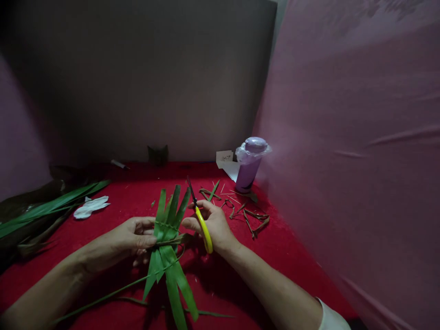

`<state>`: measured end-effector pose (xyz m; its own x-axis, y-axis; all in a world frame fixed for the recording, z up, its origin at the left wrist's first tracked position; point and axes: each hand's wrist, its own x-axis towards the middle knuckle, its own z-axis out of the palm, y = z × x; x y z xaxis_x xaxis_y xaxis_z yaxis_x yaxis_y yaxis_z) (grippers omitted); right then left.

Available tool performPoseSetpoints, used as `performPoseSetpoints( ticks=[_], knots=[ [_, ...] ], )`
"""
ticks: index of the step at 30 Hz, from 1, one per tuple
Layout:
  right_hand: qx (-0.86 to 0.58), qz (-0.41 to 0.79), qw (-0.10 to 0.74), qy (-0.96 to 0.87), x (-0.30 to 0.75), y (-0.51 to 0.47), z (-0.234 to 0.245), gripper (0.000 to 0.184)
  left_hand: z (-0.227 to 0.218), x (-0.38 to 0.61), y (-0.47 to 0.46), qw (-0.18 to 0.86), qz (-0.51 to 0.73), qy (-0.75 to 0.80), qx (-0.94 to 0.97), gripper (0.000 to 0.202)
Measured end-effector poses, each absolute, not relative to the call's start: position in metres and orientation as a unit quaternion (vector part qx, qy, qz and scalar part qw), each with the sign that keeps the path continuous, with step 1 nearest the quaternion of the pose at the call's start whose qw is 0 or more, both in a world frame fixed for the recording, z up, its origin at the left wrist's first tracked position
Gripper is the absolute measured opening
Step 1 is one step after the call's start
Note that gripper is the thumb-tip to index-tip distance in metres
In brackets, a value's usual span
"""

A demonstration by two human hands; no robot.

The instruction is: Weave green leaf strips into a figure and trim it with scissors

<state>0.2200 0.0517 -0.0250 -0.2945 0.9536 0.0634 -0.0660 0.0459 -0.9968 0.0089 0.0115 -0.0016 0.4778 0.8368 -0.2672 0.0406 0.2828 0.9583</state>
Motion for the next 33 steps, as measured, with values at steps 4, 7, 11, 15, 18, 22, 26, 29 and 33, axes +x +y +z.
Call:
performPoseSetpoints(
  ticks=[4, 7, 11, 15, 18, 22, 26, 29, 33],
  knots=[
    [-0.341, 0.611, 0.458, -0.548, 0.215, 0.047, -0.024, 0.037, -0.008, 0.006, 0.015, 0.694, 0.281, 0.408, 0.523, 0.040],
    [-0.317, 0.629, 0.463, -0.538, 0.212, 0.044, -0.024, 0.038, -0.010, 0.006, 0.015, 0.700, 0.284, 0.403, 0.517, 0.040],
    [-0.338, 0.619, 0.477, -0.524, 0.210, 0.041, -0.024, 0.035, -0.009, 0.010, 0.015, 0.712, 0.302, 0.395, 0.496, 0.042],
    [-0.341, 0.605, 0.524, -0.492, 0.210, 0.042, -0.025, 0.033, -0.010, 0.013, 0.017, 0.743, 0.360, 0.374, 0.423, 0.039],
    [-0.335, 0.584, 0.572, -0.469, 0.212, 0.046, -0.024, 0.035, -0.012, 0.013, 0.020, 0.751, 0.387, 0.363, 0.393, 0.034],
    [-0.340, 0.532, 0.633, -0.448, 0.215, 0.050, -0.020, 0.034, -0.014, 0.015, 0.017, 0.769, 0.366, 0.328, 0.408, 0.041],
    [-0.349, 0.485, 0.677, -0.430, 0.216, 0.051, -0.019, 0.032, -0.008, 0.019, 0.010, 0.782, 0.383, 0.262, 0.417, 0.057],
    [-0.353, 0.465, 0.694, -0.421, 0.215, 0.051, -0.020, 0.032, -0.003, 0.022, 0.006, 0.786, 0.402, 0.232, 0.409, 0.058],
    [-0.367, 0.442, 0.705, -0.416, 0.212, 0.049, -0.022, 0.036, -0.006, 0.027, 0.008, 0.726, 0.469, 0.302, 0.402, 0.059]
  ],
)
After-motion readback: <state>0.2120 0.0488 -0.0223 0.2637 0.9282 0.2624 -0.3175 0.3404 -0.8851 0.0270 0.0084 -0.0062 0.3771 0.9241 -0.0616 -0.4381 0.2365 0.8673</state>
